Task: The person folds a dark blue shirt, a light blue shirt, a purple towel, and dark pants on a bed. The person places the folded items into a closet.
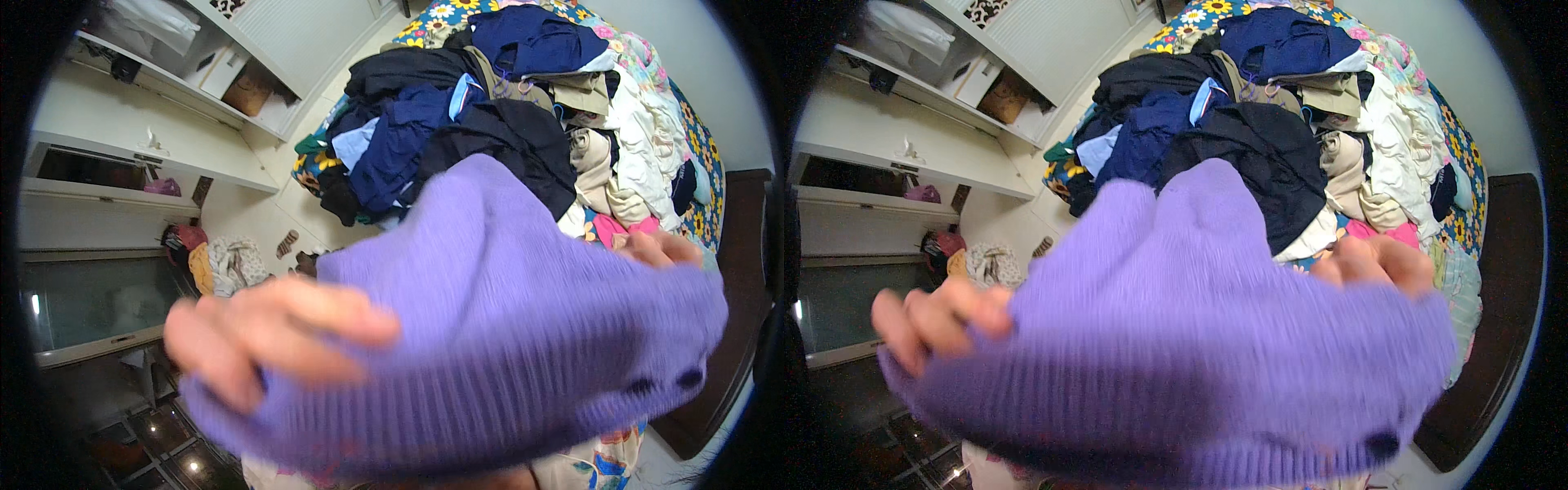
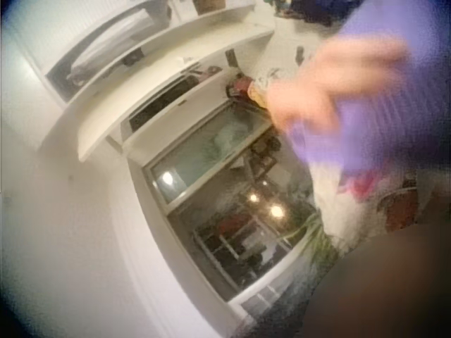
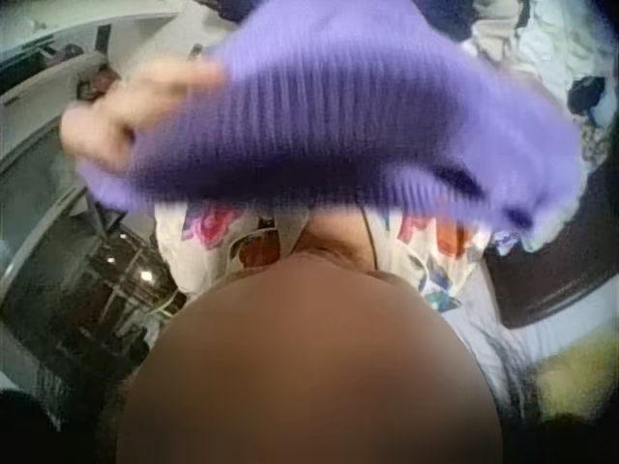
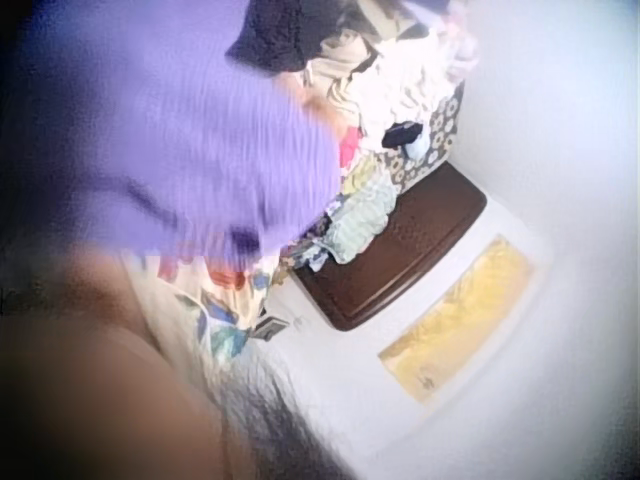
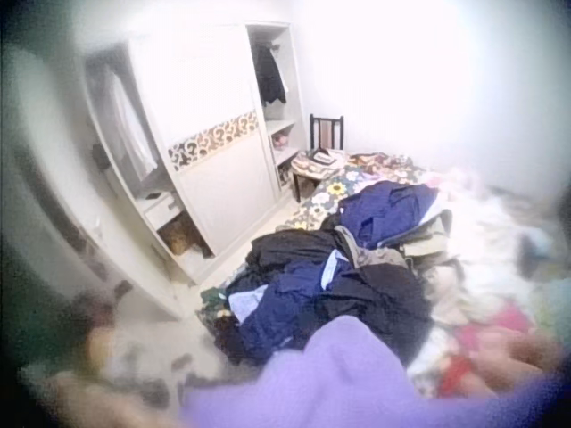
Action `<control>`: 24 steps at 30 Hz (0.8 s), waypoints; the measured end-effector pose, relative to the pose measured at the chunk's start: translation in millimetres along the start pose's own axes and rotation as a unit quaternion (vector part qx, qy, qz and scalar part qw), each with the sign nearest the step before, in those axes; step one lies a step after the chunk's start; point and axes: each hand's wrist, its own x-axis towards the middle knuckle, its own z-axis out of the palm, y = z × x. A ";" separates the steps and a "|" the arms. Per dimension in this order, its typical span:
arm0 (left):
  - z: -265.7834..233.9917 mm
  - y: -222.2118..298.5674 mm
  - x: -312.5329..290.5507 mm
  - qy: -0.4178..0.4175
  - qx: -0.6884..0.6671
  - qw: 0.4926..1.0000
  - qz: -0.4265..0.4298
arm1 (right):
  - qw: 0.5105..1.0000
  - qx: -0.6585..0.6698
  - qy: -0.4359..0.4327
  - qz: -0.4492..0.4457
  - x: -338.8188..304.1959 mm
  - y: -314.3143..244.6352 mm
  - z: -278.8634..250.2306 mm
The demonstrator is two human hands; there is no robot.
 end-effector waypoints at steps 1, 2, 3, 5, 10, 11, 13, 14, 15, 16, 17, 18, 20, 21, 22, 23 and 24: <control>-7.7 4.1 7.3 -0.083 -0.028 0.996 -0.009 | 1.000 -0.013 -0.006 -0.005 -1.7 -5.5 0.1; -15.8 8.9 12.0 -0.167 -0.056 0.984 -0.017 | 1.000 -0.025 -0.011 -0.009 -3.5 -10.3 0.0; -27.6 12.4 18.1 -0.251 -0.083 0.964 -0.024 | 0.999 -0.035 -0.013 -0.012 -5.1 -14.9 -0.1; -45.4 15.2 23.7 -0.413 -0.135 0.900 -0.036 | 0.999 -0.050 -0.017 -0.012 -7.3 -21.6 -0.3; -49.4 21.6 28.4 -0.407 -0.123 0.905 -0.032 | 0.997 -0.073 -0.027 -0.011 -6.2 -28.7 0.6; -46.3 20.2 29.7 -0.405 -0.111 0.907 -0.036 | 0.997 -0.076 -0.030 -0.008 -5.4 -28.8 0.7; -44.8 15.6 32.7 -0.411 -0.159 0.897 -0.013 | 0.996 -0.081 -0.039 -0.001 -2.0 -28.4 0.0; -46.3 10.4 31.8 -0.414 -0.183 0.892 -0.002 | 0.996 -0.084 -0.044 0.003 -0.1 -27.5 -0.4; -52.0 9.0 36.9 -0.486 -0.169 0.857 0.011 | 0.995 -0.088 -0.050 0.011 3.0 -26.6 -0.9; -60.9 4.1 43.3 -0.556 -0.154 0.817 0.024 | 0.994 -0.091 -0.057 0.018 5.3 -24.5 -0.5; -65.2 3.8 38.0 -0.540 -0.147 0.829 0.010 | 0.993 -0.097 -0.064 0.030 10.3 -22.7 -0.8; -73.5 2.9 35.8 -0.524 -0.140 0.840 -0.005 | 0.991 -0.100 -0.075 0.043 15.3 -18.6 -0.4; -86.8 0.7 16.7 -0.294 -0.085 0.947 -0.095 | 0.985 -0.112 -0.107 0.073 25.1 -7.3 1.9; -99.0 -4.4 11.1 -0.163 -0.041 0.974 -0.152 | 0.979 -0.123 -0.128 0.100 33.7 -0.5 1.2; -119.6 -9.3 14.6 -0.114 0.129 0.977 -0.124 | 0.972 -0.136 -0.149 0.123 42.0 7.3 -0.6; -142.6 -14.2 17.8 -0.062 0.297 0.946 -0.115 | 0.968 -0.143 -0.150 0.142 47.1 15.4 -3.5; -171.7 -10.3 16.6 0.063 0.320 0.934 -0.148 | 0.961 -0.155 -0.140 0.182 54.2 24.4 -10.4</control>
